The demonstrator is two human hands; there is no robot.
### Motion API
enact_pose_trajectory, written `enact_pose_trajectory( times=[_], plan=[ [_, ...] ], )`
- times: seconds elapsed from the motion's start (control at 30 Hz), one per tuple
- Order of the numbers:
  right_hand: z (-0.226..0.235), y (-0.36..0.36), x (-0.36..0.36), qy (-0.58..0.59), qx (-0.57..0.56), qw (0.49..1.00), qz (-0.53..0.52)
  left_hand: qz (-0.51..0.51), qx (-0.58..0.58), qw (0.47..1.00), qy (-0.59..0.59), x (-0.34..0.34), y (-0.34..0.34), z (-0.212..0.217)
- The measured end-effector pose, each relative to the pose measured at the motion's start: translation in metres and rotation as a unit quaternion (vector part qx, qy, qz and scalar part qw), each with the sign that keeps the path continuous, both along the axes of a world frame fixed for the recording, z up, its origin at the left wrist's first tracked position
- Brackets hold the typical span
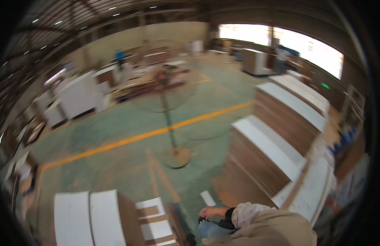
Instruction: The person repeatedly picks up white rectangular panels from a stack and feeds them into a machine with rollers. The person aligns the panels by hand and guides them through the machine before stacking the processed panels on a nearby pile. The task involves continuous handling of the panels in a repetitive loop.
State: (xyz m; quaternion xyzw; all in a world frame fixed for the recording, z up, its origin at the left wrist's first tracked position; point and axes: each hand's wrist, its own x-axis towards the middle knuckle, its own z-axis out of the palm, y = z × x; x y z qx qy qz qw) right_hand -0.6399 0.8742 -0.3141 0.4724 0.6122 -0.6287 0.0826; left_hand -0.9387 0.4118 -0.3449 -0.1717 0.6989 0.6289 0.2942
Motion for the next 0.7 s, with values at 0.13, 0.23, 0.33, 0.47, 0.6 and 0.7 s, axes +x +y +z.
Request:
enact_pose_trajectory(
  times=[0.13, 0.23, 0.33, 0.47, 0.6, 0.7],
  plan=[
    [-0.129, -0.027, 0.263, 0.255, -0.17, 0.918, -0.251, -0.531, -0.014, 0.721, 0.446, 0.043, 0.07, -0.012],
    [-0.02, -0.082, 0.286, 0.213, -0.044, 0.916, -0.337, -0.631, 0.013, 0.667, 0.396, 0.046, 0.102, -0.016],
    [0.049, -0.144, 0.34, 0.298, -0.054, 0.756, -0.58, -0.673, 0.12, 0.721, 0.113, 0.047, 0.218, -0.046],
    [0.095, -0.154, 0.398, 0.196, 0.013, 0.646, -0.738, -0.6, 0.047, 0.795, -0.08, 0.124, 0.36, 0.033],
    [0.156, -0.121, 0.412, 0.289, 0.058, 0.564, -0.771, -0.503, 0.178, 0.829, -0.17, 0.202, 0.505, 0.042],
    [0.171, -0.095, 0.412, 0.277, 0.102, 0.589, -0.753, -0.578, 0.173, 0.792, -0.092, 0.284, 0.606, 0.11]
  ],
)
